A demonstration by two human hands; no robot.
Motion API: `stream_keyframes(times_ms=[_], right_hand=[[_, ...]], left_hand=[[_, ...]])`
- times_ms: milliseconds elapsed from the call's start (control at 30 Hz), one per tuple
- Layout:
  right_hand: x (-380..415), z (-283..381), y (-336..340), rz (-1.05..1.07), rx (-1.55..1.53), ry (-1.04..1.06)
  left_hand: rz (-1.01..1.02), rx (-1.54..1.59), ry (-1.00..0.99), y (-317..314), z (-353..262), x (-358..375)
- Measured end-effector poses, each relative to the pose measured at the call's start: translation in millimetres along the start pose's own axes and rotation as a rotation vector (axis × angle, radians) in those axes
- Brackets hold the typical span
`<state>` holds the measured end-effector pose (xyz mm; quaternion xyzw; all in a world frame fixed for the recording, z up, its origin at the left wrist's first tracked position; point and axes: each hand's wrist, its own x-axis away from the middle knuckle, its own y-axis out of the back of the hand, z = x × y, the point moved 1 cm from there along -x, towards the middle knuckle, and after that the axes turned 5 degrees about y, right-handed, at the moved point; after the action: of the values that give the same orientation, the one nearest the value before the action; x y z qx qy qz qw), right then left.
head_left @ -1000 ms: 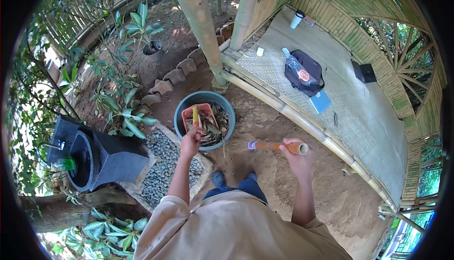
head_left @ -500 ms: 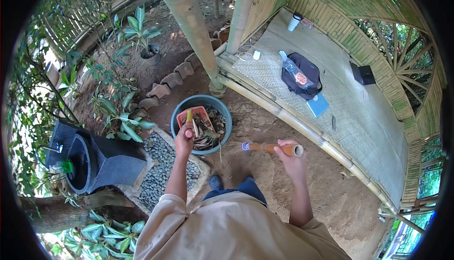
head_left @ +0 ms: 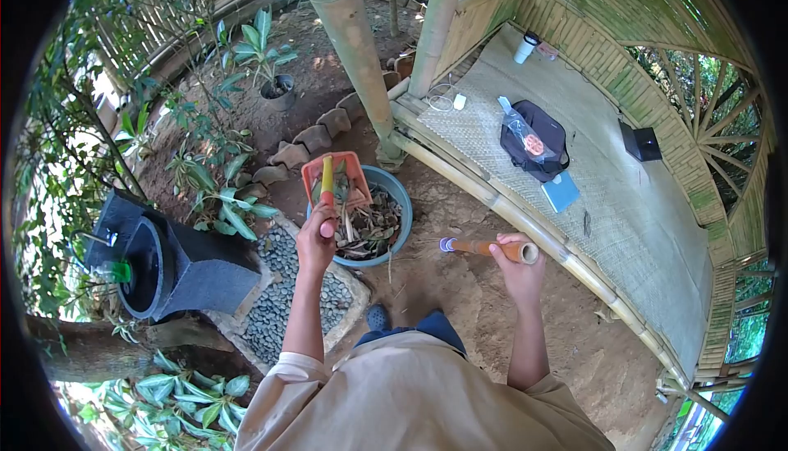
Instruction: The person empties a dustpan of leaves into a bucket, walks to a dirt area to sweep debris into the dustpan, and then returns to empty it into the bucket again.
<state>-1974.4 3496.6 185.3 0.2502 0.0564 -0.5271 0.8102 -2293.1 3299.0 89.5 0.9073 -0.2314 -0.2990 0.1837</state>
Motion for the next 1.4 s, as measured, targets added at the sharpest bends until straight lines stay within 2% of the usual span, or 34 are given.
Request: stream_keyframes(times_ms=[800,1400], right_hand=[[19.1,-8.6,-1.1,0.063,-0.038,-0.024],[15.9,-12.4,0.6,0.064,-0.020,-0.015]], left_hand=[[-0.096,0.010,-0.221,26.1,-26.0,10.8],[-0.070,0.021,-0.149,24.4,-28.7,9.2]])
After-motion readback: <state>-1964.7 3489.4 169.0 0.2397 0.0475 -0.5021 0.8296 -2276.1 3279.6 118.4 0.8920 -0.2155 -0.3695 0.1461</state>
